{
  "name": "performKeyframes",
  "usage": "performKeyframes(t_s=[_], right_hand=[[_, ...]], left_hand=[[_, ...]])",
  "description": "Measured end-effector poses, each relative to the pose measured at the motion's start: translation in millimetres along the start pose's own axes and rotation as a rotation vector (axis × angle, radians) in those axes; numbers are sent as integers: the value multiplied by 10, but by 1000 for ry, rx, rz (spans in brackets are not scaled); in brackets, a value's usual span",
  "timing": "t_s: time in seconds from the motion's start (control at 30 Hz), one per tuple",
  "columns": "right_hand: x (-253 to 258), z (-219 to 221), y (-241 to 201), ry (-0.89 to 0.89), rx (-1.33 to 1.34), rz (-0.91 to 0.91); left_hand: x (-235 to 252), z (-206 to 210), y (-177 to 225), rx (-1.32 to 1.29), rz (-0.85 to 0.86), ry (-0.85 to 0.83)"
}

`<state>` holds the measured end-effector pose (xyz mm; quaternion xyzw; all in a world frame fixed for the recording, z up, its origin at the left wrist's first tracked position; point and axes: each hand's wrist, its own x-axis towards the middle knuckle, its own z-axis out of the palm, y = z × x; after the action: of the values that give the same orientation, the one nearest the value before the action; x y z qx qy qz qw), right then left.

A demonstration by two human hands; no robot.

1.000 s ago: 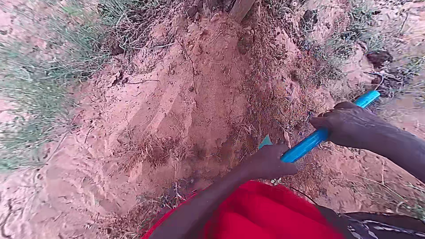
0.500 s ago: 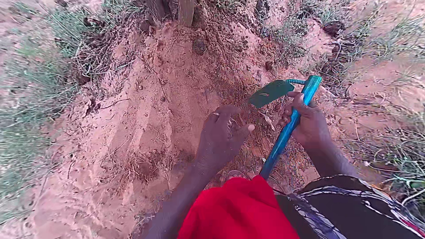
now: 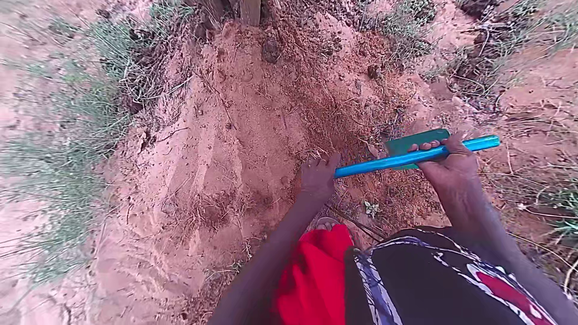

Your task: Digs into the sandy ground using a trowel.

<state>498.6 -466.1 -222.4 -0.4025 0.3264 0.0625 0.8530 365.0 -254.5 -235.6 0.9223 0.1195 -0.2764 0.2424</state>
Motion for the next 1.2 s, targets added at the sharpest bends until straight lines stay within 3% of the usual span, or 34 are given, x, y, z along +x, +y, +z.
performKeyframes(t_s=[0.13,0.2,0.27,0.37,0.5,0.57,0.63,0.73,0.8,0.9,0.97,1.0,1.1,1.13,1.17,1.2], right_hand=[[-136,151,-565,-77,-137,-116],[-110,223,-900,-158,-262,-205],[-13,282,-1099,-242,-307,-287],[-33,485,-1012,-257,-233,-357],[30,624,-643,-177,73,-283],[32,568,-449,-170,183,-198],[15,426,-249,-170,220,-120],[-61,100,135,-139,176,43],[-135,-130,371,-148,107,118],[-388,-365,428,-247,-107,306],[-558,-530,312,-389,-565,318],[-674,-648,262,-499,-866,160],[-759,-1022,168,-561,-1555,-1040],[-638,-1065,69,-533,-1720,-1238],[-498,-1099,-22,-518,-1875,-1277],[-362,-1133,-72,-521,-1979,-1199]], left_hand=[[-291,39,-168,-184,-66,-42],[-395,166,-261,-280,-20,-129],[-442,282,-270,-321,64,-73],[-394,217,-36,-189,85,204],[-240,-166,286,-99,-105,103],[-194,-194,285,-335,-163,167],[-92,-129,223,-762,-175,207],[88,-68,140,-1414,-196,83],[282,-43,126,-1775,-226,186],[535,43,112,-2109,-341,416],[616,79,151,-2146,-383,480],[613,101,163,-2134,-366,465],[559,92,202,-2049,-278,399],[560,68,234,-2019,-243,377],[566,47,276,-1990,-210,360],[575,24,328,-1953,-176,334]])
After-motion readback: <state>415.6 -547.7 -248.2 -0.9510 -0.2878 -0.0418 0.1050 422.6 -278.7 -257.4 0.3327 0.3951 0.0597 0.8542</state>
